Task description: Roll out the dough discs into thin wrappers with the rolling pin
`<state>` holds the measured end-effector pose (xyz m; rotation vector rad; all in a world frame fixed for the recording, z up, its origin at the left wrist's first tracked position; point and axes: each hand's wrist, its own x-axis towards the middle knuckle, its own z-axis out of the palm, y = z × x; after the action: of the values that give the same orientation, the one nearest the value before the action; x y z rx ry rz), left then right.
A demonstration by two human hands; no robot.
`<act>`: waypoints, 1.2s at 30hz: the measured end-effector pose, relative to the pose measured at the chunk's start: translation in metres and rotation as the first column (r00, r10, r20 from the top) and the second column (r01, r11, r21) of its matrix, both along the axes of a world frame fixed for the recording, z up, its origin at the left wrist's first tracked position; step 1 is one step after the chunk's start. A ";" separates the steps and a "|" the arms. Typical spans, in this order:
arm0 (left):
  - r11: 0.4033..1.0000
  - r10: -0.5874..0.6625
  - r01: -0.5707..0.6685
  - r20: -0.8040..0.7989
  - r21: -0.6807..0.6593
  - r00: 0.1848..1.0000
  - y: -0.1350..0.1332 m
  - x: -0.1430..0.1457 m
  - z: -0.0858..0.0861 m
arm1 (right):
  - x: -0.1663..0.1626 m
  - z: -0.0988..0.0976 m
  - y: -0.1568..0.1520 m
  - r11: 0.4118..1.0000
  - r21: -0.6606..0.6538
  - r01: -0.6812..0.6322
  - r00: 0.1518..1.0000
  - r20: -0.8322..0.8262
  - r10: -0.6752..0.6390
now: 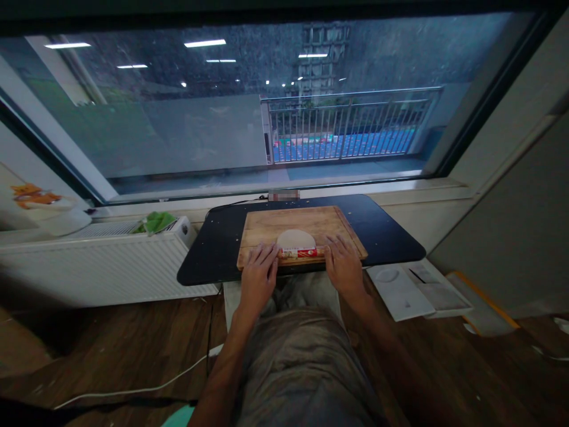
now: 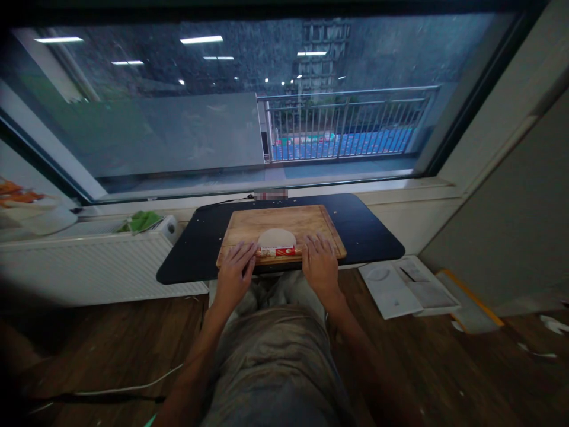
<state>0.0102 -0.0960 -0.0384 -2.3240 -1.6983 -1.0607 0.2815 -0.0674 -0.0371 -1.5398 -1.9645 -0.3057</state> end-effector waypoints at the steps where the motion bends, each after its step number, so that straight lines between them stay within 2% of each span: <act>1: 1.000 -0.002 0.002 -0.005 -0.001 1.000 -0.001 -0.001 -0.001 | 0.000 -0.001 -0.001 1.000 -0.001 0.000 1.000 -0.002 0.000; 4: 1.000 -0.003 0.002 -0.020 -0.011 1.000 0.002 -0.002 -0.002 | 0.000 -0.001 0.001 1.000 -0.014 0.003 1.000 -0.002 -0.003; 8: 1.000 -0.003 0.002 -0.026 -0.026 1.000 0.020 -0.001 0.001 | -0.002 0.004 0.017 0.999 -0.044 0.008 0.999 0.036 -0.007; 14: 0.997 0.040 -0.044 -0.064 -0.056 0.997 0.058 0.002 0.007 | -0.009 0.024 0.050 0.994 -0.103 0.036 0.995 0.102 -0.025; 17: 0.997 0.061 -0.065 -0.084 -0.044 0.995 0.066 0.003 0.007 | -0.013 0.030 0.056 0.991 -0.120 0.057 0.993 0.107 -0.044; 21: 0.997 0.056 -0.059 -0.076 -0.043 0.996 0.058 0.002 0.006 | -0.014 0.024 0.048 0.993 -0.087 0.076 0.995 0.070 -0.070; 26: 0.999 -0.003 0.003 -0.015 -0.036 1.000 0.034 0.000 0.005 | -0.009 0.009 0.025 0.998 -0.045 0.044 0.999 0.022 -0.043; 31: 1.000 -0.012 0.012 0.021 -0.011 1.000 0.012 0.000 0.000 | -0.006 0.001 0.005 0.999 -0.025 0.047 0.999 0.007 -0.047; 36: 0.996 -0.047 0.040 0.075 0.081 0.996 0.002 -0.001 -0.008 | -0.003 -0.011 -0.006 0.997 0.069 0.026 0.999 -0.022 -0.024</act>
<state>0.0092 -0.0940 -0.0468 -2.3096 -1.6055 -1.2179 0.2783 -0.0732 -0.0485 -1.5185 -1.8992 -0.3626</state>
